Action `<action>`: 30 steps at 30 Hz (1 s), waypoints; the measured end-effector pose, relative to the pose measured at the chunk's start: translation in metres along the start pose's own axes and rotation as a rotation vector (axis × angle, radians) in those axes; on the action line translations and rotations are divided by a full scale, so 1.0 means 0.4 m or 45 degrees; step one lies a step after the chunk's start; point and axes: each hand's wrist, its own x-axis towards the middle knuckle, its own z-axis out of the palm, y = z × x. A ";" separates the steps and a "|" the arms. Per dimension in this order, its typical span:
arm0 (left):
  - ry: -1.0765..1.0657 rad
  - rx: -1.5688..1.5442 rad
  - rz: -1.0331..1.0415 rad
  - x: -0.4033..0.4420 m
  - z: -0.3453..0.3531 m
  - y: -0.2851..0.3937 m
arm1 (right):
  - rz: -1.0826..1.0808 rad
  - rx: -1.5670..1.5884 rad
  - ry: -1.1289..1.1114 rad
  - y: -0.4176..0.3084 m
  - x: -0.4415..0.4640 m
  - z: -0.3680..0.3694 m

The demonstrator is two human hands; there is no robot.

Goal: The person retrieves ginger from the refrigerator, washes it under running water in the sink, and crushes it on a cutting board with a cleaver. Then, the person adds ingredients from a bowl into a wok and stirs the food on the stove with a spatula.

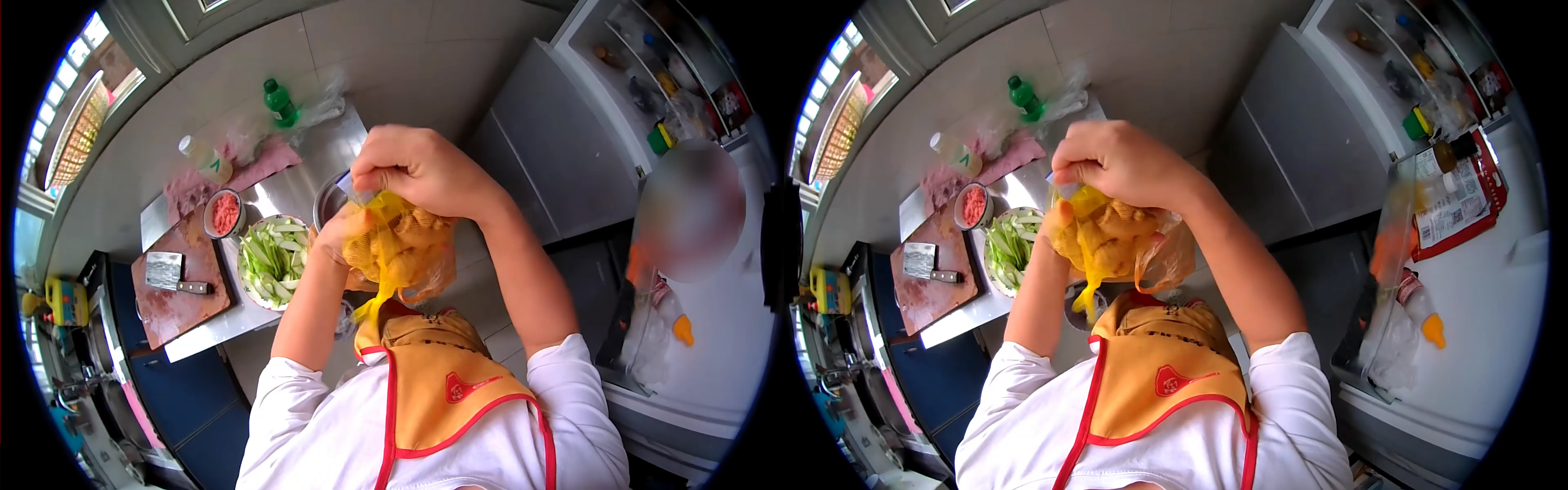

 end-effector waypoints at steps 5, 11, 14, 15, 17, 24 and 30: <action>0.041 0.283 0.119 0.021 0.057 0.071 | -0.094 -0.169 0.284 0.035 0.020 -0.006; 0.078 0.837 0.614 0.019 0.225 0.169 | 0.738 1.204 0.783 0.163 -0.134 0.111; 0.430 1.880 1.109 0.076 0.161 0.165 | 0.948 1.724 0.478 0.210 -0.181 0.221; 0.473 2.075 1.176 0.084 0.156 0.161 | 0.957 1.875 0.411 0.208 -0.179 0.233; 0.477 2.171 1.258 0.085 0.156 0.154 | 0.958 1.923 0.454 0.202 -0.172 0.239; 0.500 1.874 1.405 0.080 0.100 0.146 | 1.007 1.943 0.492 0.251 -0.156 0.272; 0.559 1.921 1.289 0.087 0.162 0.164 | 1.002 2.079 0.467 0.266 -0.147 0.297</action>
